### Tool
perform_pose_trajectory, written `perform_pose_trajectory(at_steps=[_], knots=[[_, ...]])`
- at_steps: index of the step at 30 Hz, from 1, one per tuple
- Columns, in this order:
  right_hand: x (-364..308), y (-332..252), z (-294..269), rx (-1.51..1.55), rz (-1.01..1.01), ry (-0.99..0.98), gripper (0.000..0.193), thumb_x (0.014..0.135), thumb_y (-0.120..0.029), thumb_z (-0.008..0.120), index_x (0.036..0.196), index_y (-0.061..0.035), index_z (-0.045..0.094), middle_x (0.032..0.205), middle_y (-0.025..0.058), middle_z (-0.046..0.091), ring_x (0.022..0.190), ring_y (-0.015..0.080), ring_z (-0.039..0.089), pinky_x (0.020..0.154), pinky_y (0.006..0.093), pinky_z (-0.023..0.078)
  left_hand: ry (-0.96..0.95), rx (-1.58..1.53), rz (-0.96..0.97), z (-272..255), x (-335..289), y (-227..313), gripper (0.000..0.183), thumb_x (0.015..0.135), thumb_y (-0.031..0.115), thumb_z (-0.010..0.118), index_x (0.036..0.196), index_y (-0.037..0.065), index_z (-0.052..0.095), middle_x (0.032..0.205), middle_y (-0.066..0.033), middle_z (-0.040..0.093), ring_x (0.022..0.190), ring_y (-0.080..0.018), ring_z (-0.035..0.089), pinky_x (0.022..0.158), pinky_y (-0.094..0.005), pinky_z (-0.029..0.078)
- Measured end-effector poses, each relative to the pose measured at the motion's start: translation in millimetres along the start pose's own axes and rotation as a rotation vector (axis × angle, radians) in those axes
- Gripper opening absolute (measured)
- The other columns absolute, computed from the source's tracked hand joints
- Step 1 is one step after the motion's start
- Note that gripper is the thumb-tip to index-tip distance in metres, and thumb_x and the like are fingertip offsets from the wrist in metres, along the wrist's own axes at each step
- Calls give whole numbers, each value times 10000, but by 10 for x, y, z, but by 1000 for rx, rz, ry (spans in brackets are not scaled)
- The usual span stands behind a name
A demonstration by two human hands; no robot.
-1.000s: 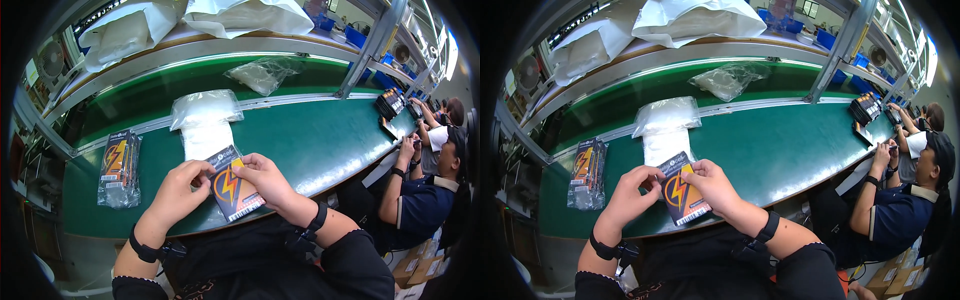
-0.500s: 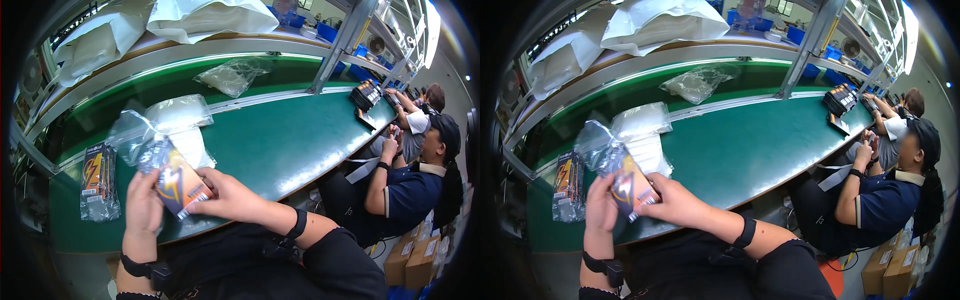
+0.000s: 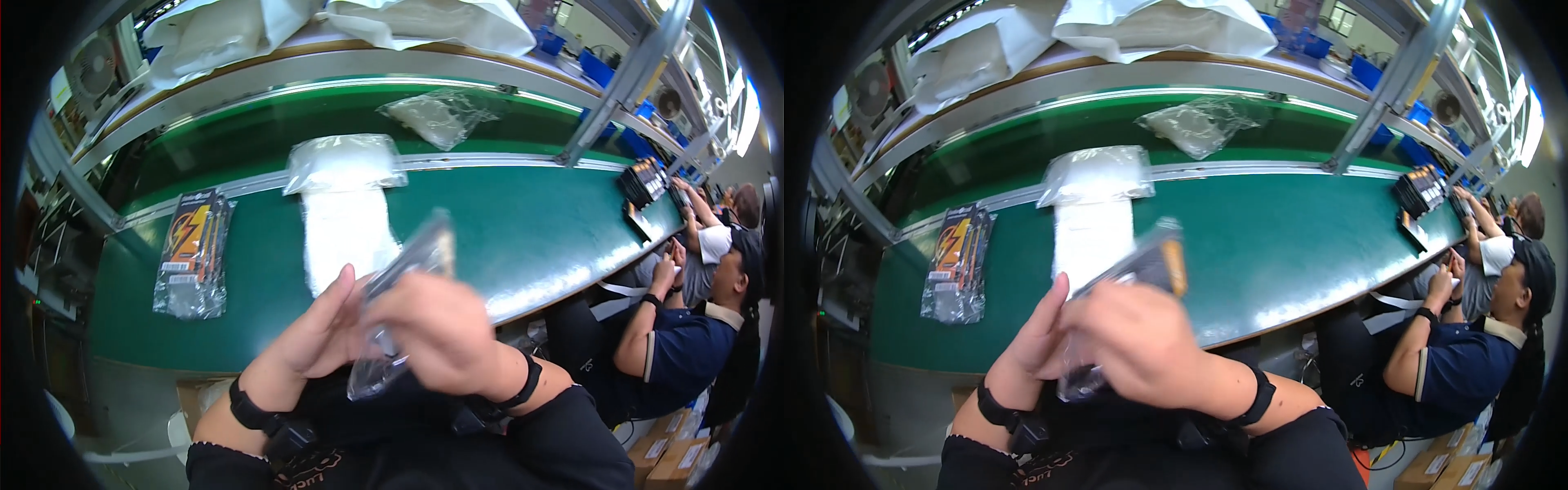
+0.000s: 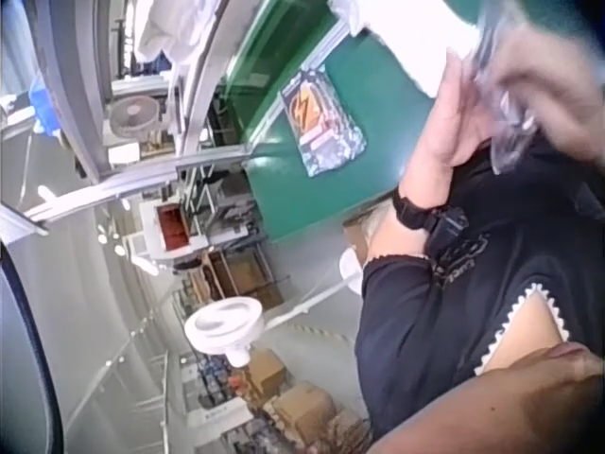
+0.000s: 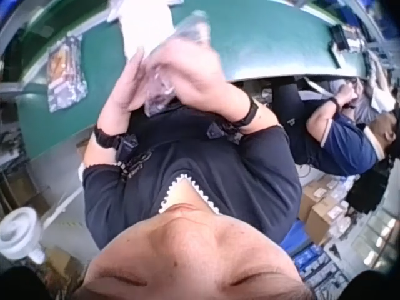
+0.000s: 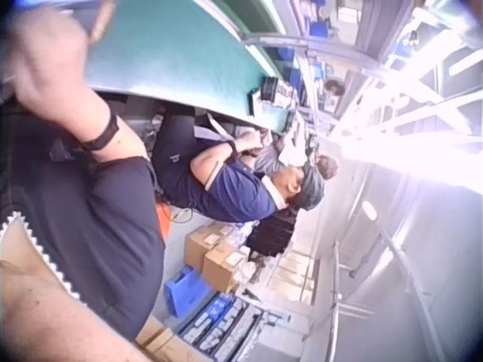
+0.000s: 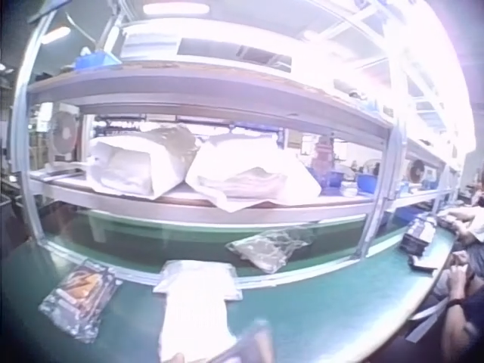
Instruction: Packaging battery products into individual plastic bags and bundling them.
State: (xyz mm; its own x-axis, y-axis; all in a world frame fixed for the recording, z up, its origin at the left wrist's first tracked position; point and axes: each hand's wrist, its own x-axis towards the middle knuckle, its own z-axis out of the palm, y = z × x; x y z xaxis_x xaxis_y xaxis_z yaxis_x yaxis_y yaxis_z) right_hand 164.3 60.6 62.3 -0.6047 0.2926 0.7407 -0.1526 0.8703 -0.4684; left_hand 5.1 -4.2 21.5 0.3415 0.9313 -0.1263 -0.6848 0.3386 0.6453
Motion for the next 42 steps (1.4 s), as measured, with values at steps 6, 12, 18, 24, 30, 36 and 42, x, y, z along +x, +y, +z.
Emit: perform_pose_trajectory(at_steps=[6,12,18,24,30,36,42], knots=[[-84,-156,245,248,92,-498,391,774,-50,618,1157,-31,540,906,114,528,711,285,562,605,377,465,259,238,434,-18,-55,204,547,882,175,524,1362,17,316,1154,-147,531,917,-237,600,747,-356,526],[-155,144,111,176,129,-303,344,798,-52,590,1135,-29,523,879,126,516,695,302,573,610,369,475,1178,1802,994,-483,-504,993,631,802,158,646,1381,159,395,1307,-166,415,1193,-310,444,988,-370,371],[-264,248,21,143,341,-280,212,799,2,607,1010,12,615,827,124,584,727,248,582,651,312,472,1449,1908,215,-1103,-719,1042,613,745,323,653,1323,225,471,1320,-166,424,1130,-371,486,965,-443,391],[-273,480,-137,94,371,-148,161,811,-14,598,969,7,622,794,115,577,701,232,577,616,298,461,1418,1872,210,-1017,-647,1071,622,737,343,655,1321,235,472,1336,-181,407,1138,-378,481,978,-434,383],[-279,811,-344,294,753,81,155,859,-53,556,986,-4,629,790,41,596,639,97,553,584,224,450,1519,1824,512,-1069,-730,1024,860,718,434,700,1429,193,281,1413,-240,287,1267,-419,357,1019,-443,342],[-359,1467,-768,417,967,113,218,886,-129,546,1054,4,587,830,65,608,634,102,575,540,214,456,1069,1840,474,-816,-1020,852,986,571,233,783,1428,218,295,1448,-197,244,1286,-371,353,1043,-434,332],[-529,2176,-1020,757,1080,223,229,898,-140,546,1044,36,550,822,123,619,610,170,620,500,262,513,1098,1820,456,-987,-1121,890,857,560,135,759,1354,190,443,1410,-179,309,1252,-340,389,1041,-409,339]])
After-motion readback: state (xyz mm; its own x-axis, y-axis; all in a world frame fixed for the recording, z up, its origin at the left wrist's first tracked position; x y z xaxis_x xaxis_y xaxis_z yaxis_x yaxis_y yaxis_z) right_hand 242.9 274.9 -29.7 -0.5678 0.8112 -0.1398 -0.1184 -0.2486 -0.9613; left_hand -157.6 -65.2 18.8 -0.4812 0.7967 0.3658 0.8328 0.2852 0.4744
